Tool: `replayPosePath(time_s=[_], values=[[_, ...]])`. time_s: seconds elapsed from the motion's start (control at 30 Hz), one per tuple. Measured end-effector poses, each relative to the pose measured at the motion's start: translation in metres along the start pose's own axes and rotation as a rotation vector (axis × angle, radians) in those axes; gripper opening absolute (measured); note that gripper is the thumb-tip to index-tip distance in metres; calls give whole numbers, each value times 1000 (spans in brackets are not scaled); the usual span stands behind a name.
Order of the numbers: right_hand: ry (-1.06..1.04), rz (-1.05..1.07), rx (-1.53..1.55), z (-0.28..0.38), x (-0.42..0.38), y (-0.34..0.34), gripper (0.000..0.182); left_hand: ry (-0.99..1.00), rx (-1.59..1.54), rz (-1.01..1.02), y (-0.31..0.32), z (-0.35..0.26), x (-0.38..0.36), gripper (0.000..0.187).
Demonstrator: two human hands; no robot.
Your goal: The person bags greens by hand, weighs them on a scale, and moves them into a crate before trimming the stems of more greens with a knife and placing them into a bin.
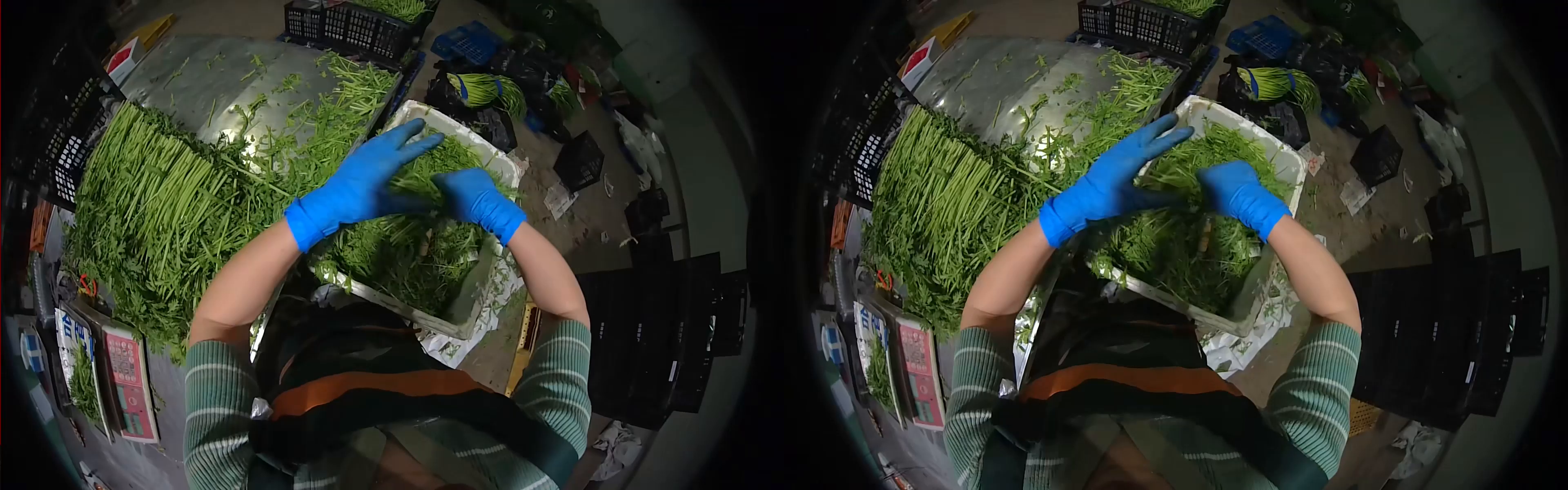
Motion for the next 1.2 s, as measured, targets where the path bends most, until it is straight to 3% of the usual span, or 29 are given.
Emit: replayPosePath(time_s=[0.03,0.07,0.1,0.13,0.2,0.27,0.3,0.37,0.4,0.47,0.5,0.6,0.63,0.7,0.73,0.8,0.83,0.87,0.9,0.97,1.03,1.07,1.1,1.13,1.17,1.2], values=[[-3,-7,-8,-4,1,-15,33,109,72,33,10,0,5,67],[-7,-171,74,-12,2,-33,34,218,145,64,15,-2,5,71],[-14,-336,152,-17,2,-54,36,101,177,96,13,7,1,59],[38,-317,149,-20,-2,-76,39,112,182,77,2,7,-1,59],[112,-395,274,-39,-11,-95,44,-431,162,110,-23,26,-8,41],[34,-430,591,-55,-15,-95,49,-602,-147,-48,-40,26,-15,30],[100,-403,801,-60,-16,-94,51,-631,-157,-130,-49,26,-18,30],[77,-471,808,-65,-20,-97,49,-649,-469,-386,-61,42,-13,31],[13,-539,827,-64,-20,-98,49,-796,-502,-244,-68,45,-13,42],[8,-589,843,-57,-18,-98,50,-755,-587,-310,-59,22,-4,58],[97,-523,827,-53,-15,-95,51,-574,-602,-164,-54,-3,2,71],[49,-668,814,-35,-4,-91,56,-331,-42,-210,-41,-38,11,59],[45,-666,820,-32,-2,-87,56,-336,-37,-210,-42,-37,9,59],[157,-739,743,-34,-4,-82,45,-249,311,-194,-40,-38,10,44],[170,-758,754,-40,-5,-73,46,-246,305,-188,-42,-37,8,44],[220,-772,763,-61,-12,-54,51,-461,70,-420,-64,-19,-6,36],[261,-788,774,-68,-17,-49,56,-523,12,-438,-72,-4,-10,34],[340,-681,653,-67,-25,-54,55,-590,-49,-460,-77,6,-8,32],[338,-709,668,-67,-26,-52,53,-395,236,-476,-76,0,-2,32],[300,-800,715,-49,-24,-58,50,12,213,-514,-58,-38,18,33],[254,-829,789,-43,-15,-54,50,-30,138,-457,-34,-45,22,34],[214,-859,854,-41,-10,-51,49,35,87,-280,-22,-50,22,28],[219,-750,863,-48,-13,-42,48,101,31,-101,-12,-55,18,23],[344,-749,938,-60,-13,-28,46,98,31,-100,-13,-60,10,23],[471,-745,1007,-65,-14,-22,44,162,46,80,-10,-69,-3,17],[467,-739,852,-67,-20,-25,41,229,61,260,-7,-73,-13,11]])
Point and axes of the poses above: each hand's wrist, its own x-axis towards the middle knuckle, its own y-axis out of the palm, z = x × y, the point moved 4 cm from there along x, towards the middle knuckle, and after that the axes turned 12 degrees about -z, right-handed, at the moved point
